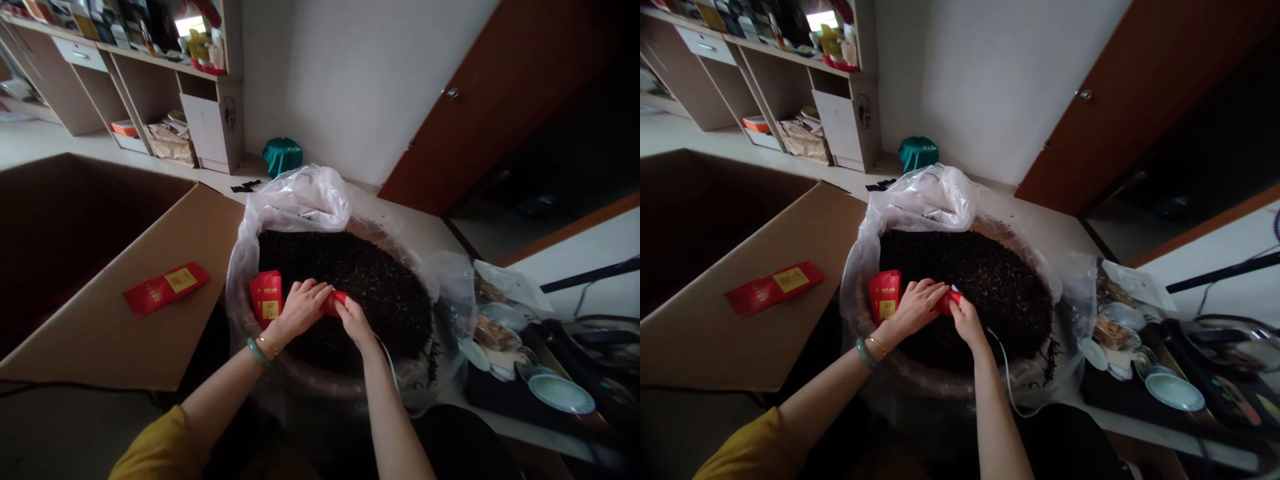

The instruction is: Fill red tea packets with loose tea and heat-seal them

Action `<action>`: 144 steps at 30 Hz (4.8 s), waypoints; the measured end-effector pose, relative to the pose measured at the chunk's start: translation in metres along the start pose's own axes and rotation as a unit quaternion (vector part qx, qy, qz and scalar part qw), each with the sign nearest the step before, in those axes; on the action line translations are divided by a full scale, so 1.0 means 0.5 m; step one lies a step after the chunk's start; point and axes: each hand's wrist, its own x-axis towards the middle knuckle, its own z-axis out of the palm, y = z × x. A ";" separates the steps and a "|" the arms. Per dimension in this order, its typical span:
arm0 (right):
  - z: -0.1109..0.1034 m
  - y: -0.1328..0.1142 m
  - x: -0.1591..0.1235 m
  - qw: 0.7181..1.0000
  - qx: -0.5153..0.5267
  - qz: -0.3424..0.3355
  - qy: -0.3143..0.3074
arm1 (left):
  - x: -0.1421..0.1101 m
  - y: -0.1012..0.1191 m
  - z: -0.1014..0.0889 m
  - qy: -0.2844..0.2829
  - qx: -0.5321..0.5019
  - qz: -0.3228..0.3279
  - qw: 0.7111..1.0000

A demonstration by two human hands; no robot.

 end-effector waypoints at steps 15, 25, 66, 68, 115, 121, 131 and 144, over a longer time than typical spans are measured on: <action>0.021 -0.064 0.007 0.992 0.104 0.035 -0.063 | -0.003 -0.033 0.005 0.041 -0.044 -0.027 0.998; -0.015 0.015 -0.021 0.990 0.006 0.074 0.124 | -0.006 -0.049 0.028 0.140 -0.118 -0.082 0.980; -0.028 -0.182 0.034 0.944 -0.305 -0.123 0.033 | -0.005 -0.056 0.028 0.137 -0.179 -0.139 0.964; -0.026 -0.181 0.034 0.934 -0.336 -0.116 0.018 | -0.006 -0.056 0.029 0.137 -0.177 -0.131 0.966; -0.029 -0.154 0.026 0.993 -0.102 -0.045 -0.046 | 0.003 -0.066 0.047 0.130 -0.358 -0.131 0.915; -0.047 -0.134 0.016 0.996 -0.068 -0.050 0.035 | 0.006 -0.067 0.045 0.153 -0.352 -0.153 0.911; 0.032 -0.104 0.044 0.941 -0.274 -0.196 0.036 | 0.002 -0.069 0.044 0.116 -0.332 -0.122 0.928; 0.030 -0.139 0.041 0.959 -0.150 -0.220 0.095 | 0.001 -0.052 0.026 0.096 -0.261 -0.213 0.936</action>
